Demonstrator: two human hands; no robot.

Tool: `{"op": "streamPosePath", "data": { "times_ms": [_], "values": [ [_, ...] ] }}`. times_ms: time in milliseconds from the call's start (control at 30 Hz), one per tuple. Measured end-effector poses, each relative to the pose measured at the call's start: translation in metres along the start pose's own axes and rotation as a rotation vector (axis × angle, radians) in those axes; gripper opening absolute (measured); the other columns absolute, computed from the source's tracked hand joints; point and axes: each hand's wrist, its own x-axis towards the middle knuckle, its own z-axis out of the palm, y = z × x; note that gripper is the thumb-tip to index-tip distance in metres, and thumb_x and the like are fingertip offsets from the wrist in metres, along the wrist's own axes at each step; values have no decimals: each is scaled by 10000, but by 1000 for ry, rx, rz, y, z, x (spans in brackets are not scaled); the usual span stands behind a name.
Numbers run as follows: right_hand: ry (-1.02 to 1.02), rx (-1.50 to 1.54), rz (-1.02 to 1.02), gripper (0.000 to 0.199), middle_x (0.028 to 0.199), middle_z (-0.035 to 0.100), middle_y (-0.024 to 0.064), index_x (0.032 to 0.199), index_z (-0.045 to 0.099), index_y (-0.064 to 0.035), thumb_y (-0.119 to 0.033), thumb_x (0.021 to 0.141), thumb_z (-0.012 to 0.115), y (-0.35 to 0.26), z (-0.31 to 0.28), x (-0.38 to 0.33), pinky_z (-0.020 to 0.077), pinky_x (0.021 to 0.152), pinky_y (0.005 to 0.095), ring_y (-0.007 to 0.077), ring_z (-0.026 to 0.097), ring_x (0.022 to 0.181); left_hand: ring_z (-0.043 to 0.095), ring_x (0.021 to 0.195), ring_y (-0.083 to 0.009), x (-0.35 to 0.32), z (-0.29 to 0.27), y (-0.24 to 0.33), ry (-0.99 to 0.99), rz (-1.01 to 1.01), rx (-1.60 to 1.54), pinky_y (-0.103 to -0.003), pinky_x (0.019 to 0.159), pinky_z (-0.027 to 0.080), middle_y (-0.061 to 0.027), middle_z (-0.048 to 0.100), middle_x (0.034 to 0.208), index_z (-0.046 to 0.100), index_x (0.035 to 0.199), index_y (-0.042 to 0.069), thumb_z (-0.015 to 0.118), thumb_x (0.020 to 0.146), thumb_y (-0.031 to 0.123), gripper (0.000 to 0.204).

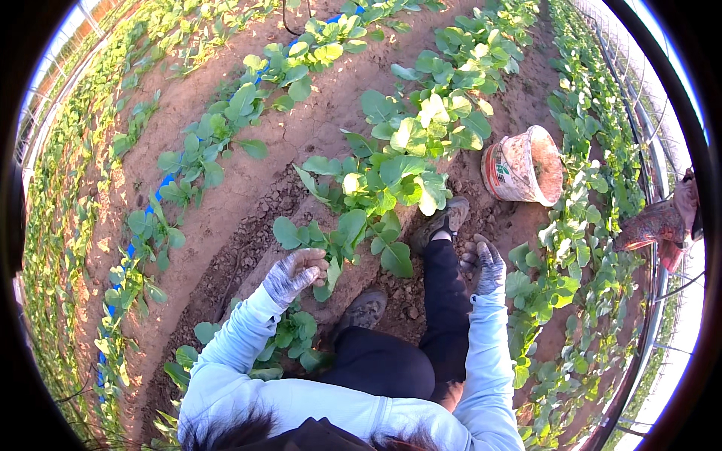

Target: The person kneels in a garden bed and uses a hand hoe to loosen soil and remove weeds around leafy green plants. They pull out the weeds by hand and place them into a nearby bucket.

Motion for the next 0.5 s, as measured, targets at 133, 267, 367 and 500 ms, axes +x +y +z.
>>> {"op": "streamPosePath", "data": {
  "times_ms": [133,267,367,500],
  "values": [
    [15,-141,-40,292,839,615,65,1112,532,-32,-181,862,553,12,-13,8,518,562,260,135,584,646,544,901,-179,-22,-31,-8,141,-3,36,-314,793,474,-126,527,1054,423,1210,28,557,853,127,394],
    [-59,-202,-8,270,838,615,73,1102,535,-17,-157,871,534,21,-6,12,519,548,248,129,586,618,549,902,-163,-48,-76,-18,367,-31,108,-300,761,487,-101,555,1026,464,1169,44,554,856,131,337],
    [-38,-245,-3,276,825,617,64,1096,543,-14,-169,867,545,20,5,7,501,541,218,115,578,624,555,804,-92,-60,-151,-54,560,75,337,-241,699,479,-40,591,954,513,1126,39,570,837,79,298],
    [-44,-355,-20,306,840,612,50,1113,545,-19,-203,869,549,26,-5,7,494,560,211,103,567,647,573,713,-157,-72,-231,-65,854,-343,640,-275,653,481,-35,609,842,546,1059,51,579,834,101,233]
  ]
}}
